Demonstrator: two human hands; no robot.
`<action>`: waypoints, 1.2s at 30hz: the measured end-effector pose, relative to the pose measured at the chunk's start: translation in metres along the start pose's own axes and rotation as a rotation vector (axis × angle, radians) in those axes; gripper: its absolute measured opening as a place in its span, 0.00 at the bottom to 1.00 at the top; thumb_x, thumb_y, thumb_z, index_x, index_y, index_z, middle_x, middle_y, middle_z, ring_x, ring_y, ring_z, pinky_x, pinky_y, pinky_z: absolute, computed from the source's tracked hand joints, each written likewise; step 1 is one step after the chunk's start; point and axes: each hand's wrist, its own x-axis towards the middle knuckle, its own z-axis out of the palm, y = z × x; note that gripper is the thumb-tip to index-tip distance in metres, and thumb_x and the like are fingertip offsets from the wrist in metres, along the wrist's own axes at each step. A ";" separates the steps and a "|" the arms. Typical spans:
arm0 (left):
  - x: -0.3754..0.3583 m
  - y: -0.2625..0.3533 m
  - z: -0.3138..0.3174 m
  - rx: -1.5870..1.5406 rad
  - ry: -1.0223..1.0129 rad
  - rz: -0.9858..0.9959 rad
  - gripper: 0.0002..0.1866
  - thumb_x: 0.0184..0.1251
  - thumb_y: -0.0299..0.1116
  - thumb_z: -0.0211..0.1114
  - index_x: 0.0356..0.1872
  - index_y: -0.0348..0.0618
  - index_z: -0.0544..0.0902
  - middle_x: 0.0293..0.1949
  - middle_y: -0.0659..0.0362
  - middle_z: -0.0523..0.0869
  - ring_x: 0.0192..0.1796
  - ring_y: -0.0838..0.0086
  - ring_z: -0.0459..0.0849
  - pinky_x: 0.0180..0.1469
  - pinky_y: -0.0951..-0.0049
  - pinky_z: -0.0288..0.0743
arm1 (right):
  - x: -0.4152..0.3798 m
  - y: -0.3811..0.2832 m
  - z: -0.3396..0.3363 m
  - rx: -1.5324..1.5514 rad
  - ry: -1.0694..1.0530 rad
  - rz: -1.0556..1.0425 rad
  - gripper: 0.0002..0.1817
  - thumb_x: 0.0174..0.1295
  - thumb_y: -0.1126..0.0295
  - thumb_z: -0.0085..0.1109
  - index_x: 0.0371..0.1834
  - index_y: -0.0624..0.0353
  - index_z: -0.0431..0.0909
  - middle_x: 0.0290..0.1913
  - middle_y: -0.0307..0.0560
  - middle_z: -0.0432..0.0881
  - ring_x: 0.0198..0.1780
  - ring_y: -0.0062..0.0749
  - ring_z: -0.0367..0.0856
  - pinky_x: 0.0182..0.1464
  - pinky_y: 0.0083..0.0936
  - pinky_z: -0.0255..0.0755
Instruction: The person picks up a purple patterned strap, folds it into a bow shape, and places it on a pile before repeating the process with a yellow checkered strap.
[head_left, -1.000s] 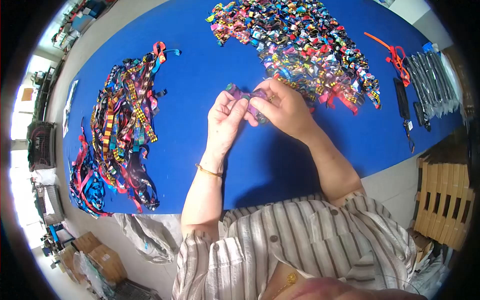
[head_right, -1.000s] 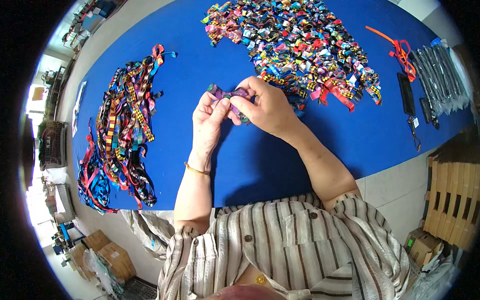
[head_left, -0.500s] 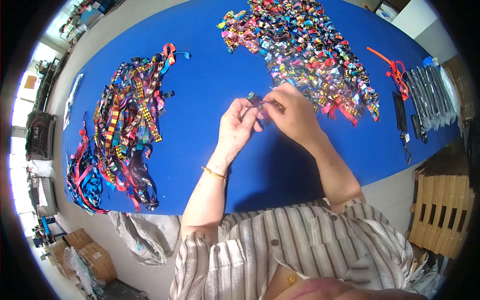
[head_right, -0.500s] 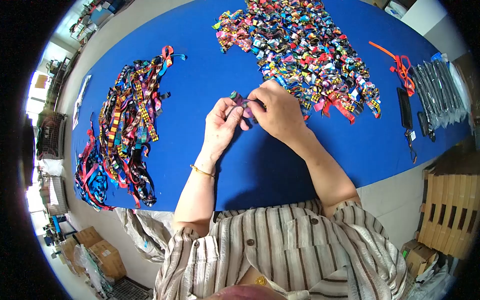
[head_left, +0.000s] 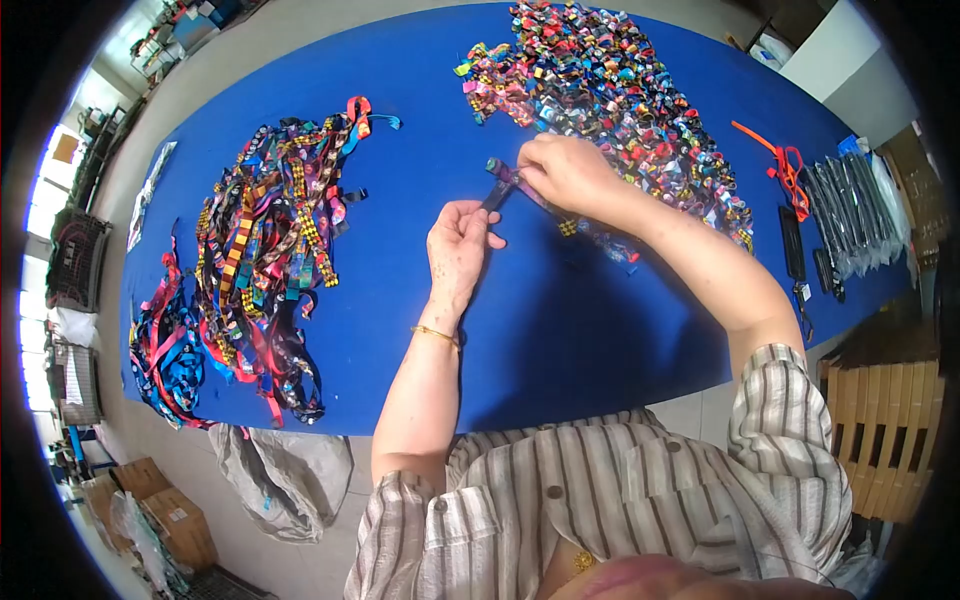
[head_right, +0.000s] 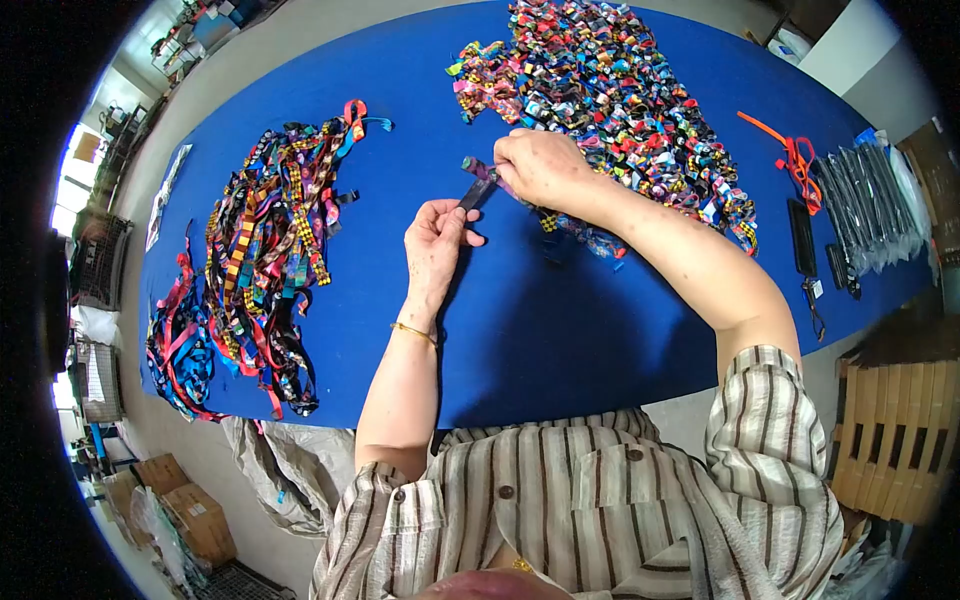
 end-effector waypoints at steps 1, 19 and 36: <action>0.002 0.001 -0.003 -0.014 0.019 0.005 0.09 0.80 0.25 0.58 0.53 0.31 0.77 0.42 0.51 0.90 0.31 0.77 0.87 0.38 0.77 0.83 | 0.008 0.003 0.004 0.015 -0.006 0.008 0.09 0.64 0.64 0.64 0.38 0.58 0.83 0.39 0.50 0.85 0.44 0.52 0.85 0.45 0.46 0.77; 0.007 0.005 -0.010 0.050 0.029 -0.063 0.11 0.80 0.26 0.55 0.55 0.29 0.76 0.40 0.53 0.87 0.30 0.77 0.87 0.38 0.78 0.80 | 0.088 0.078 0.042 -0.163 0.194 0.119 0.06 0.61 0.65 0.68 0.36 0.52 0.89 0.42 0.47 0.83 0.50 0.45 0.82 0.54 0.43 0.76; 0.009 0.001 -0.010 0.051 0.024 -0.082 0.09 0.81 0.26 0.55 0.54 0.31 0.77 0.39 0.55 0.86 0.29 0.79 0.85 0.38 0.80 0.79 | 0.111 0.092 0.063 -0.245 0.275 0.155 0.04 0.59 0.67 0.67 0.34 0.54 0.85 0.41 0.47 0.82 0.49 0.47 0.82 0.52 0.44 0.76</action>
